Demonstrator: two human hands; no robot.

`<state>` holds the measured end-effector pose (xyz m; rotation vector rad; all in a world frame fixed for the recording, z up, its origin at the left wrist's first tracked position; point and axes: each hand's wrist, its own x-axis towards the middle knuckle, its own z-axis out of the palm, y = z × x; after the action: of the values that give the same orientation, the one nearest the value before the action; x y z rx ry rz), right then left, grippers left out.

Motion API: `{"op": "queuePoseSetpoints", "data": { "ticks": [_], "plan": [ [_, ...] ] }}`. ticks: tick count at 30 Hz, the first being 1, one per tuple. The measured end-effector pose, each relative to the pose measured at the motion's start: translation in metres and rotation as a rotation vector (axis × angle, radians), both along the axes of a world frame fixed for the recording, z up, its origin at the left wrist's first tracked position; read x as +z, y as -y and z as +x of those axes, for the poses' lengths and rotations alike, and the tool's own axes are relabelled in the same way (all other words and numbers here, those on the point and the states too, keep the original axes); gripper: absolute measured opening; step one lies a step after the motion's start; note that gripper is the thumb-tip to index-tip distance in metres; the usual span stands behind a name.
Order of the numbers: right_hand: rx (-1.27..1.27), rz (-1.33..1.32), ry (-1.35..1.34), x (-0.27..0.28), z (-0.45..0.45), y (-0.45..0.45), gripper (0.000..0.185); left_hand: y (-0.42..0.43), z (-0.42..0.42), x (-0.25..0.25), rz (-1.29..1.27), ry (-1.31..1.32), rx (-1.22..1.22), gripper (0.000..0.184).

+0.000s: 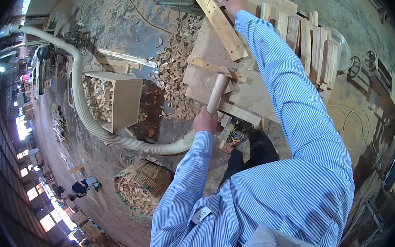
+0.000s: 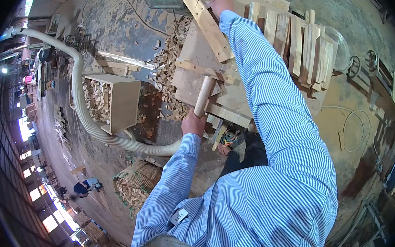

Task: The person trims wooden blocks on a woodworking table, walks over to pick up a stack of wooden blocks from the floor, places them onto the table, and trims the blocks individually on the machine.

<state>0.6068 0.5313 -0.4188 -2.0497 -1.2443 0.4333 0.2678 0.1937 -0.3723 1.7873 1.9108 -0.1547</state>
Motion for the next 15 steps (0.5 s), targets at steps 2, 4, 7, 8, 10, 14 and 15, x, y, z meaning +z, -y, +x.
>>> {"op": "queuePoseSetpoints", "data": {
  "ticks": [2,4,7,8,10,14,15],
  "plan": [
    [0.013,0.018,-0.008,0.004,-0.002,0.006,0.03,-0.001,0.002,0.001,0.003,0.011,0.006,0.035],
    [0.02,0.037,-0.018,0.015,-0.012,0.021,0.032,0.003,-0.001,0.003,0.008,0.02,0.007,0.035],
    [0.006,-0.007,0.042,0.021,-0.026,0.033,0.038,0.008,-0.009,0.004,0.003,-0.006,0.014,0.035],
    [-0.048,0.034,0.009,0.017,-0.035,0.04,0.035,0.012,-0.014,0.005,-0.007,-0.004,0.018,0.035],
    [-0.102,0.079,-0.02,0.022,-0.043,0.052,0.032,0.021,-0.023,0.005,-0.012,0.002,0.021,0.036],
    [-0.109,0.155,0.111,0.031,-0.048,0.074,0.032,0.043,-0.052,-0.001,0.051,0.007,-0.038,0.038],
    [-0.111,0.207,0.233,0.03,-0.05,0.078,0.031,0.05,-0.06,-0.003,0.072,0.003,-0.065,0.038]
  ]
}}
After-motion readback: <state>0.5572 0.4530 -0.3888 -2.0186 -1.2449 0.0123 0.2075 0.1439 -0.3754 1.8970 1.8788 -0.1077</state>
